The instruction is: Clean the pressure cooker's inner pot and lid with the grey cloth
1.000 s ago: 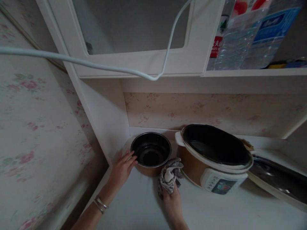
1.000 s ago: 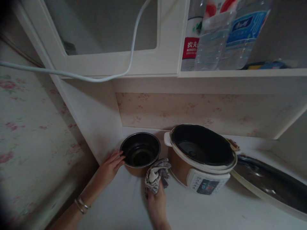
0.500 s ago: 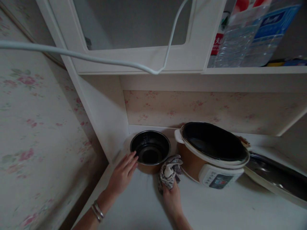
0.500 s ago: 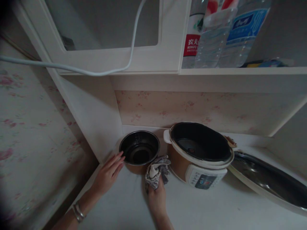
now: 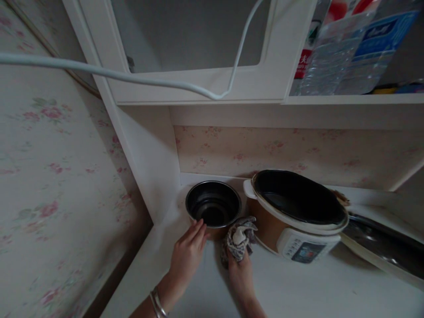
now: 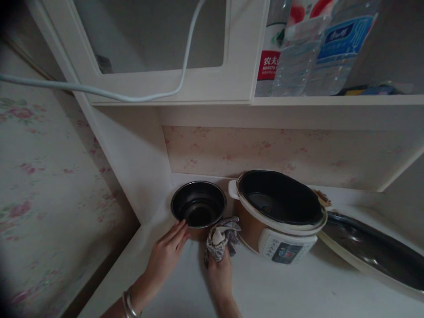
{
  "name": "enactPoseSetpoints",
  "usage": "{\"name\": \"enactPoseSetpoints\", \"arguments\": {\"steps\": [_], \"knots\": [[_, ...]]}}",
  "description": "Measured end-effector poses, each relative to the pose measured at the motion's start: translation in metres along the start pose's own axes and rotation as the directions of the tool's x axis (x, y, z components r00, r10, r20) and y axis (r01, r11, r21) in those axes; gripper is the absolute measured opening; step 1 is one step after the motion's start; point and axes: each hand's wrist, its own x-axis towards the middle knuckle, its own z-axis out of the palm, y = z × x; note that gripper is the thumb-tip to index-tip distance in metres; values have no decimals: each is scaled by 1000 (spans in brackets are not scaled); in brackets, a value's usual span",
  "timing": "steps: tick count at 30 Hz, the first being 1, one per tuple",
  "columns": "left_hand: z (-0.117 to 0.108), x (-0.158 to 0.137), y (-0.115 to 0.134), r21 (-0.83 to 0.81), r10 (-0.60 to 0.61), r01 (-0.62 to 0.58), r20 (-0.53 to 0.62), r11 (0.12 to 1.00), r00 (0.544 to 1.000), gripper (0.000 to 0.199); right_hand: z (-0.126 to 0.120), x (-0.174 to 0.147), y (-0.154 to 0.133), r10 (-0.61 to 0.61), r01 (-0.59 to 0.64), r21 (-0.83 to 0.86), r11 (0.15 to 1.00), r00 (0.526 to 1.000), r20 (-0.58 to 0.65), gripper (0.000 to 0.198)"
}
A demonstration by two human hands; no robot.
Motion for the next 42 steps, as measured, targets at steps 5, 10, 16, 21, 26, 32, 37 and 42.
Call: {"name": "enactPoseSetpoints", "arguments": {"steps": [5,10,16,21,26,32,37,42], "knots": [[-13,10,-24,-122,127,-120,49,985,991,36,-1,1,-3,-33,33,14,999,999,29,51],[-21,35,-91,-57,55,-48,119,997,991,36,0,1,-1,-28,28,23,999,1000,11,53],[-8,38,-90,-8,19,-18,106,1000,994,30,0,2,1,-16,14,59,998,1000,25,55],[-6,20,-34,-35,67,-65,33,997,997,26,-1,3,1,-23,26,65,998,999,-45,51],[-17,22,-23,-166,156,-138,103,976,982,33,-2,3,-11,-38,37,79,996,999,13,52],[-12,62,-78,-33,-37,41,116,999,993,36,-1,4,-12,-60,61,78,995,998,-13,49],[-2,58,-66,-23,-44,49,173,999,984,30,0,4,-6,-39,39,70,997,999,2,49],[-6,36,-15,-26,-109,115,167,993,980,29,-1,4,-1,-12,14,68,998,999,-31,51]]}}
